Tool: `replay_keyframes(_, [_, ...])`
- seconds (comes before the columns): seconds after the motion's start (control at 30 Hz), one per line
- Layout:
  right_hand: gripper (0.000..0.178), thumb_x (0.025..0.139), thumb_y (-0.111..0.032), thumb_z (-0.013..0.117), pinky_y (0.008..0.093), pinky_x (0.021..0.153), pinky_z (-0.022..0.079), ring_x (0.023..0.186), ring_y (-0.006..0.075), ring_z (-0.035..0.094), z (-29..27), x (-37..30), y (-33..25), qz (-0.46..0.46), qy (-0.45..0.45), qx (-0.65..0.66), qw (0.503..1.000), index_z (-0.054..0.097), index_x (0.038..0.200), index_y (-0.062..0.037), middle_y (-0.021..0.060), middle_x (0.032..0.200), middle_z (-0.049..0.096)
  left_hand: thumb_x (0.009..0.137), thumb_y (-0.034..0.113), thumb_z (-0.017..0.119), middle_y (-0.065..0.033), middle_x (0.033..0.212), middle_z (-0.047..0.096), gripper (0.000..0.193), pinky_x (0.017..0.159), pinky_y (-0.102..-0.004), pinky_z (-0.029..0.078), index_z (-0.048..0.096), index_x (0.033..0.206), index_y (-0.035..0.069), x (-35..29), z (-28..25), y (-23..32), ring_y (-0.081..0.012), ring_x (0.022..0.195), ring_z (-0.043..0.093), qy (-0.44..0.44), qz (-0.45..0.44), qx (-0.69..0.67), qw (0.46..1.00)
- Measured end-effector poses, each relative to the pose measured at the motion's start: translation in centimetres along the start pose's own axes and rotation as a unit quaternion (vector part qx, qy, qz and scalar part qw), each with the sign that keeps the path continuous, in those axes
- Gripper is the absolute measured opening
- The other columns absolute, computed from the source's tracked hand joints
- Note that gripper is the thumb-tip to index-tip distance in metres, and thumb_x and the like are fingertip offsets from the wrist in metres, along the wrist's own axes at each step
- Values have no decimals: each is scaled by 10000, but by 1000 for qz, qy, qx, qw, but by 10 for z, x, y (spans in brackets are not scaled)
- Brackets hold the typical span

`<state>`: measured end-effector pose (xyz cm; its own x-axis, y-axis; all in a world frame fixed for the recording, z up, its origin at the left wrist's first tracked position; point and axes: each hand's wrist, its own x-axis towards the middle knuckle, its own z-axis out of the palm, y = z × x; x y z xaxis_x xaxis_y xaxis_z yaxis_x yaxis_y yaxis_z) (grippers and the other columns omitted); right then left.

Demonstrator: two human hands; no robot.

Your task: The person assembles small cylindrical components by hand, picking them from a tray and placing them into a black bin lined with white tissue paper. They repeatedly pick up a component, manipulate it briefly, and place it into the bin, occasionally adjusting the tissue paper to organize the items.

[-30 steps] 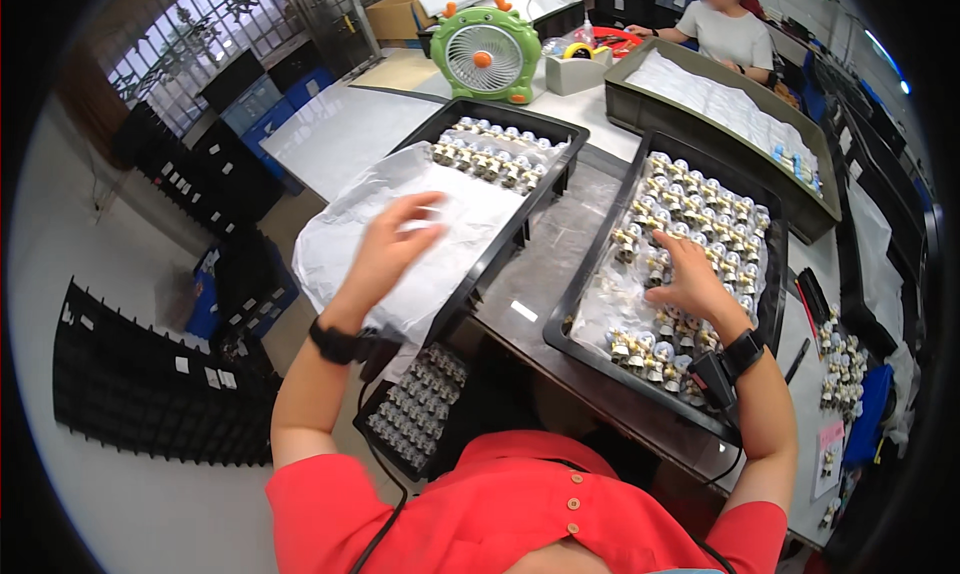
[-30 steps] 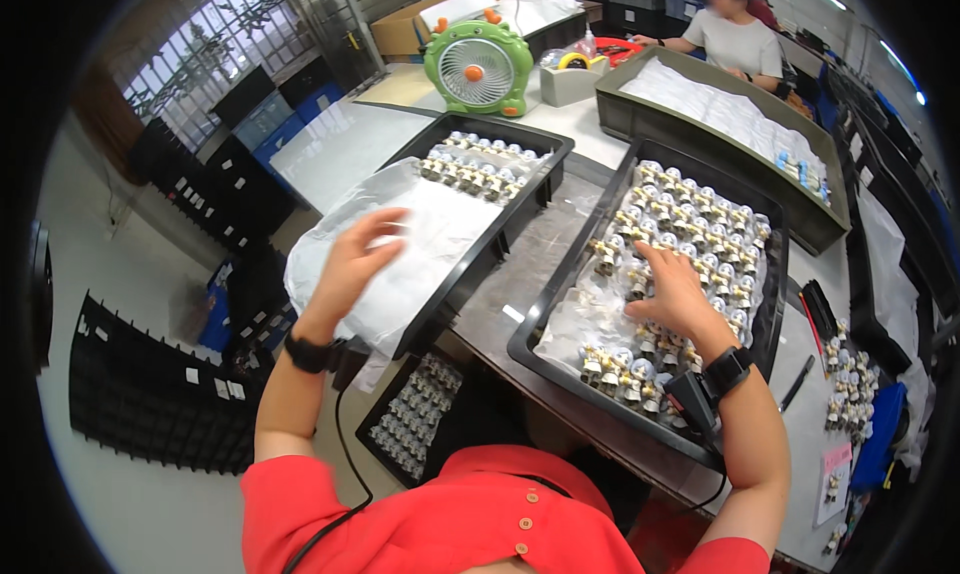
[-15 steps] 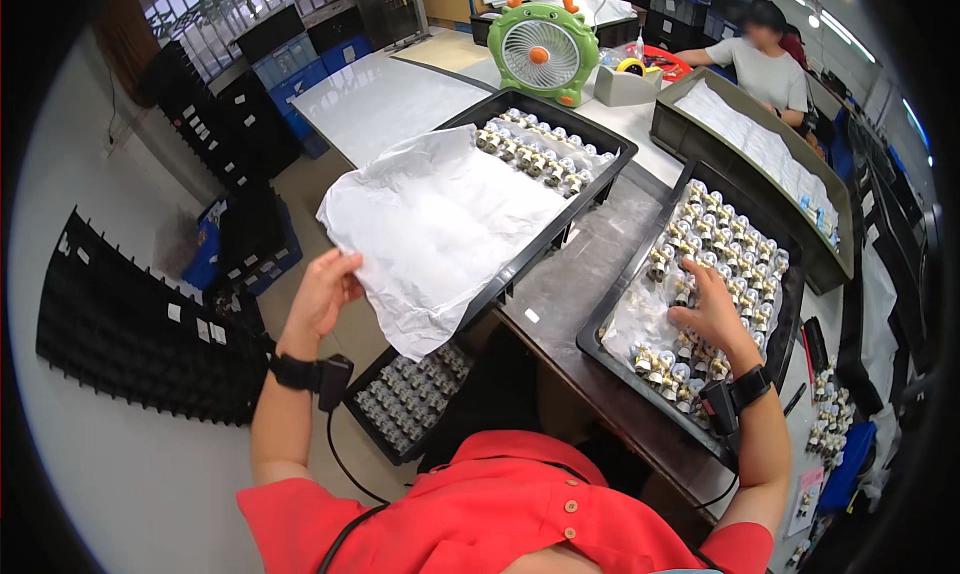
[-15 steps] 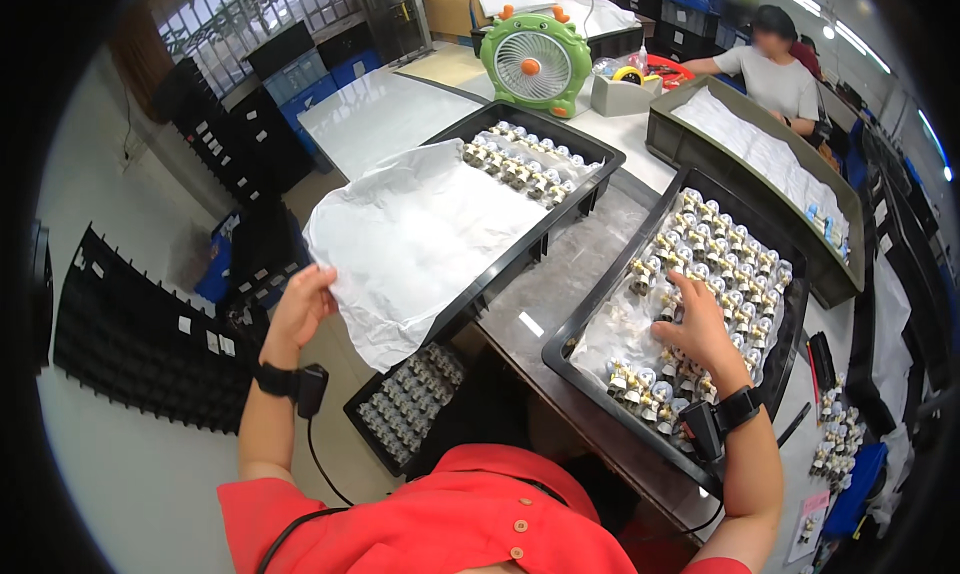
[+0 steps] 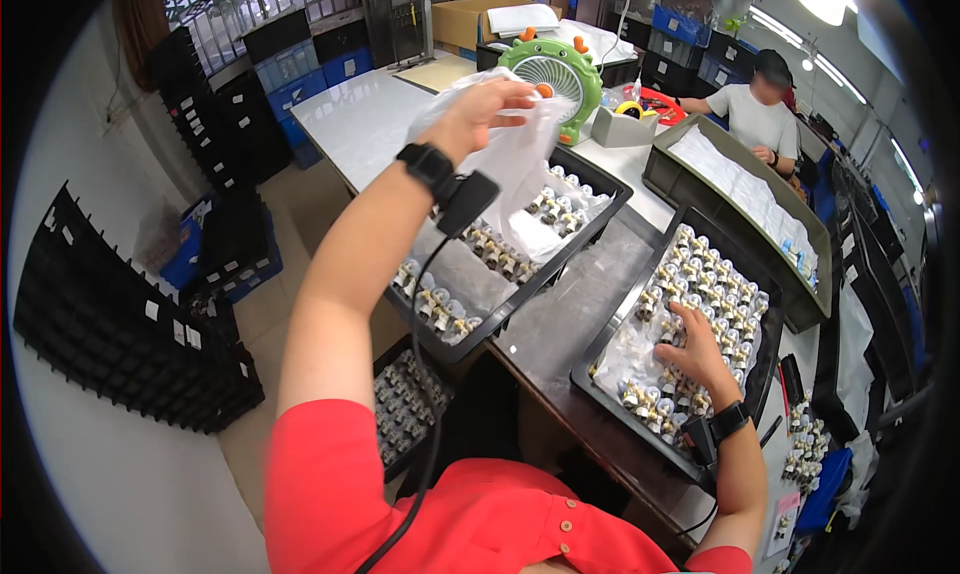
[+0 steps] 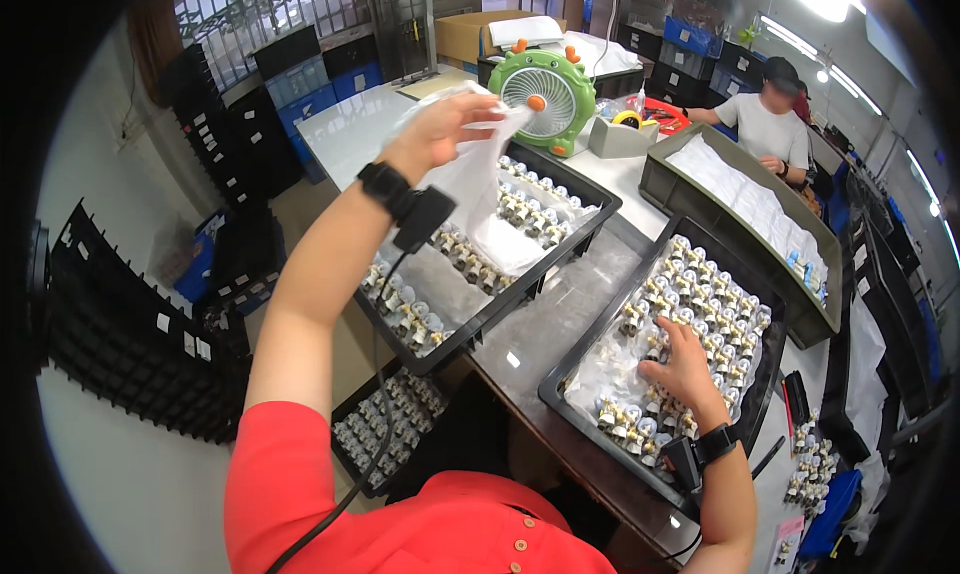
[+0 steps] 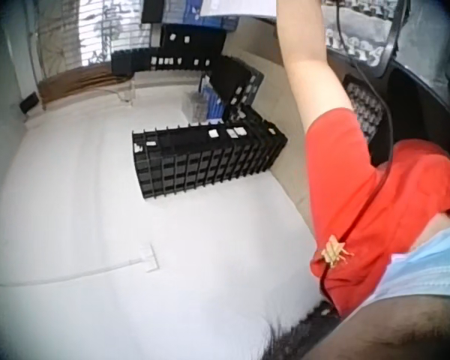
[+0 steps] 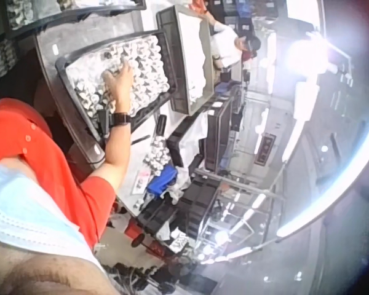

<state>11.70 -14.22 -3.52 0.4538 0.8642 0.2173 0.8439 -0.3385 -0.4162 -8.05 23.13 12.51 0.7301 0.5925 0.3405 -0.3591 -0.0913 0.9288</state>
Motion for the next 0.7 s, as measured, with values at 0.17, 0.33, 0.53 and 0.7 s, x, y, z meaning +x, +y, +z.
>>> replay_keyframes(0.17, [697,634,-201,756,388,952,403,1097,344,492,-3,-1,-4,0,-3,0,1000,480,1252,-34,185,1173,509,837,171,615,-42,931,632,109,812,-320,463,619,912,93,71,42,-33,-148,894,577,23,37,54,998])
replay_keyframes(0.33, [700,639,-252,753,408,976,355,1127,323,458,-4,0,-2,7,-26,-25,999,487,1258,-60,156,1190,503,827,135,568,-19,820,635,129,712,-279,474,651,909,78,120,74,-85,-112,753,584,12,28,103,994])
replay_keyframes(0.53, [717,651,-290,748,419,985,322,1146,309,426,-6,1,1,14,-48,-37,998,474,1279,-78,143,1218,487,812,156,595,-8,821,647,137,636,-245,438,675,876,65,152,119,-149,-86,715,558,-1,39,140,989])
replay_keyframes(0.7, [709,670,-295,747,415,979,323,1140,314,423,-9,1,0,-5,-53,-42,998,465,1285,-81,145,1231,479,796,178,610,-11,748,644,156,620,-262,434,671,821,36,178,138,-193,-89,679,554,10,83,216,973])
